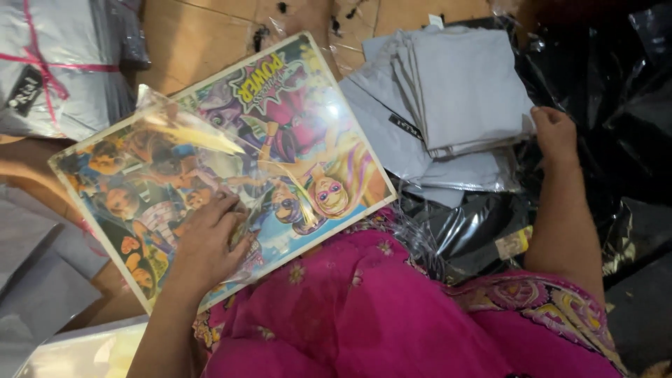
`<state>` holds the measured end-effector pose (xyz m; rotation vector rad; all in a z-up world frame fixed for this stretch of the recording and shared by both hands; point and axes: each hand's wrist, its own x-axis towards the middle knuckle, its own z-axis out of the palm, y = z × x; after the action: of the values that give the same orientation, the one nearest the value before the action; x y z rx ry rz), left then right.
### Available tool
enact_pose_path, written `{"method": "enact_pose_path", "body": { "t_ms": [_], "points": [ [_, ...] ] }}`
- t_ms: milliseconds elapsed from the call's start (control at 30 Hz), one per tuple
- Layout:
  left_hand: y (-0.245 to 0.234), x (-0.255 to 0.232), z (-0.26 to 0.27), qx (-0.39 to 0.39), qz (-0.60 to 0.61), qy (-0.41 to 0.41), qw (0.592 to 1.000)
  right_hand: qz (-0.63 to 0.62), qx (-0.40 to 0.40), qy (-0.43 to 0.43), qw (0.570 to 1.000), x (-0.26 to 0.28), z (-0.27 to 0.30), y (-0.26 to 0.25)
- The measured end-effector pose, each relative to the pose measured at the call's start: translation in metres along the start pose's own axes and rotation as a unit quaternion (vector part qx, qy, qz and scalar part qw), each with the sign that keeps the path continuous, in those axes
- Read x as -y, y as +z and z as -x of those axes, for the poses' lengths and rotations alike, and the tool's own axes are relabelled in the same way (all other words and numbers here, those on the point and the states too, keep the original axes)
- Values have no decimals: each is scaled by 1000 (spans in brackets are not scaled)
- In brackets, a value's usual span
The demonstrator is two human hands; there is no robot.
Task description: Packing folded clothes into plastic shipping mailers on the floor.
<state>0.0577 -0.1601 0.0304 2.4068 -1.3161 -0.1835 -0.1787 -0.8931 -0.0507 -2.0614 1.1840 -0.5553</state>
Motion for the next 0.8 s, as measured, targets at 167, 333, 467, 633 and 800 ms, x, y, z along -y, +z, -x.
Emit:
{"method": "enact_pose_path", "body": {
  "t_ms": [167,333,467,633,800],
  "points": [
    [-3,-4,4,23,47,-45,998,294,119,23,948,16,-57,10],
    [29,4,2,-49,-75,-57,994,334,186,27,924,36,-66,24],
    [33,4,-5,13,-102,-97,990,263,142,-21,954,42,-55,18],
    [38,9,-5,6,-117,-91,989,168,131,-93,973,51,-47,16],
    [29,10,-6,0,-105,-82,991,185,172,69,965,100,-15,31]
  ]
}}
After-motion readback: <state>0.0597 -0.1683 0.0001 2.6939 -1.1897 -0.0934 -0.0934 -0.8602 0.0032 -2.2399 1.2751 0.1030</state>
